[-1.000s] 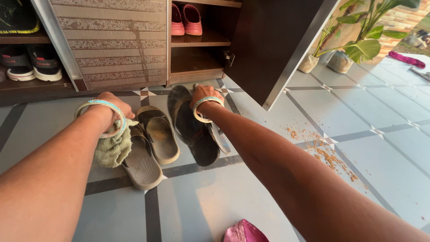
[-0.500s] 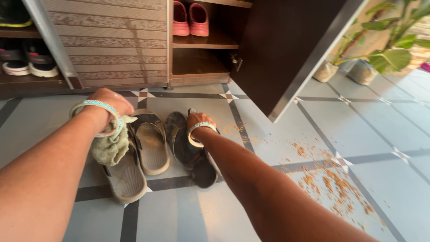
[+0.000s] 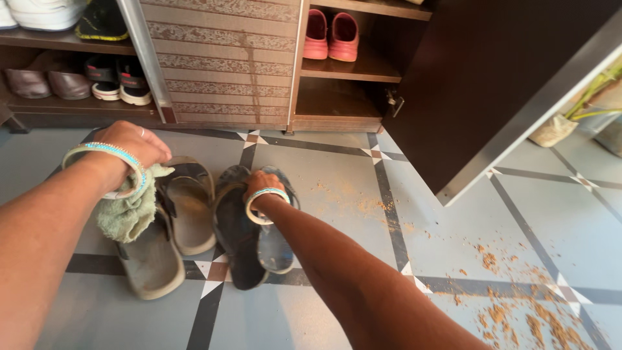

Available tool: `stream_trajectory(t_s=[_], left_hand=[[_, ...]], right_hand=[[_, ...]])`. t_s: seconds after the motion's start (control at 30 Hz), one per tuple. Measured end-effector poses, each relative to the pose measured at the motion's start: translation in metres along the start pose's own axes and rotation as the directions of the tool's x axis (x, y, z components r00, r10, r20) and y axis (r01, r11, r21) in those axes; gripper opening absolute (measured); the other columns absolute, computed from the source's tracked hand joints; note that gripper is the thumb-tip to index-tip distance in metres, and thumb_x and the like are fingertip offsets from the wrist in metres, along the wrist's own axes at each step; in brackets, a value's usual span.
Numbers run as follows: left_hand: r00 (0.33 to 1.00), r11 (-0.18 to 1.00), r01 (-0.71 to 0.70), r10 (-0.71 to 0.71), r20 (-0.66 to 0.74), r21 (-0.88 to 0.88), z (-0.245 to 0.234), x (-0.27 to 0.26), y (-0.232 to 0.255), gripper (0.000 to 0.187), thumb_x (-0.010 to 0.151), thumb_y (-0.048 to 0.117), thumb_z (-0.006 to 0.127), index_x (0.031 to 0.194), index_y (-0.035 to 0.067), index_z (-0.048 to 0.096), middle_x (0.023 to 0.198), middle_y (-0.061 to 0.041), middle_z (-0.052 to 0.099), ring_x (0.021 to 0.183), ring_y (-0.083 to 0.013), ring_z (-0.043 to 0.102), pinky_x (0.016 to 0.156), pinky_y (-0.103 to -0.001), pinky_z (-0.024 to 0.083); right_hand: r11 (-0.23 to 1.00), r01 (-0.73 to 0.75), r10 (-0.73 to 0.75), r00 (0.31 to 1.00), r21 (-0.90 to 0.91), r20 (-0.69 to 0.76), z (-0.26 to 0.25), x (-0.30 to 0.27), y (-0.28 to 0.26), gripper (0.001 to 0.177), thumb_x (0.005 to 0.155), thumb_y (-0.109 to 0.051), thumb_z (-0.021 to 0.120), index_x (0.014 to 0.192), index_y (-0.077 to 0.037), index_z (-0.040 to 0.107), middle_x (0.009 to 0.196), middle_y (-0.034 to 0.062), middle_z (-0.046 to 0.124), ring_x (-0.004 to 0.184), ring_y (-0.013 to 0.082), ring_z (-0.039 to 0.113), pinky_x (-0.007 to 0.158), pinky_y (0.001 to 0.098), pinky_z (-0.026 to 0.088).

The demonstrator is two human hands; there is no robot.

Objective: The person wipes a pair of grey sneakers and several flip-flops with a cloth. The person places the cleaned sneakers into a shoe cabinet and continues wiping the flip-flops on the floor.

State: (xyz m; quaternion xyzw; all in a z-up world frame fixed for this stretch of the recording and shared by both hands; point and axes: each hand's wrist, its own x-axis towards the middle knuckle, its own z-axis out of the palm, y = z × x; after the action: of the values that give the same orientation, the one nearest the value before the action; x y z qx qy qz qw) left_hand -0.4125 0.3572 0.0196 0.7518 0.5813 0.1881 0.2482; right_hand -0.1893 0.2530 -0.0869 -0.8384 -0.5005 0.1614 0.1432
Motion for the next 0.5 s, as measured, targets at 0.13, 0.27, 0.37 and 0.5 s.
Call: stream_trajectory(t_s=[0.13,0.27,0.37,0.5], left_hand=[[0.999,0.999,0.034,-0.033,-0.028,0.036,-0.007,-0.011,-0.002,0.019,0.077,0.025,0.087,0.093,0.014,0.087,0.101,-0.011,0.081,0.096,-0.0264,0.074,0.094,-0.039,0.055],[0.997,0.998,0.054,-0.052,-0.06,0.033,-0.011,-0.013,0.009,0.023,0.079,0.03,0.087,0.094,0.014,0.085,0.103,-0.012,0.08,0.097,-0.0285,0.074,0.095,-0.039,0.054],[0.994,0.998,0.06,-0.06,-0.093,-0.004,-0.016,-0.017,0.019,0.025,0.08,0.032,0.086,0.096,0.013,0.084,0.104,-0.013,0.079,0.096,-0.0293,0.074,0.095,-0.04,0.054],[0.99,0.988,0.042,-0.06,-0.125,-0.146,-0.02,-0.028,0.038,0.023,0.082,0.028,0.084,0.097,0.011,0.083,0.105,-0.014,0.079,0.095,-0.0278,0.074,0.093,-0.038,0.054]], right_hand=[[0.998,0.065,-0.061,0.984,-0.021,0.169,-0.009,-0.004,-0.03,0.038,0.086,-0.015,0.07,0.123,-0.014,0.069,0.117,0.017,0.073,0.104,0.0339,0.079,0.086,0.0422,0.067],[0.99,0.096,-0.098,0.995,-0.101,-0.012,-0.027,-0.008,-0.044,0.034,0.085,-0.017,0.074,0.118,-0.01,0.071,0.121,0.0203,0.069,0.114,0.0368,0.068,0.092,0.0454,0.058],[0.978,0.185,-0.202,0.96,-0.1,-0.192,-0.047,-0.01,-0.051,0.029,0.086,-0.019,0.072,0.114,-0.011,0.071,0.117,0.0172,0.071,0.11,0.0359,0.071,0.089,0.0453,0.06],[0.946,0.231,-0.235,0.972,0.226,-0.008,-0.072,-0.021,-0.056,0.048,0.077,-0.027,0.081,0.123,-0.017,0.068,0.128,0.0113,0.066,0.117,0.0306,0.067,0.094,0.0428,0.059]])
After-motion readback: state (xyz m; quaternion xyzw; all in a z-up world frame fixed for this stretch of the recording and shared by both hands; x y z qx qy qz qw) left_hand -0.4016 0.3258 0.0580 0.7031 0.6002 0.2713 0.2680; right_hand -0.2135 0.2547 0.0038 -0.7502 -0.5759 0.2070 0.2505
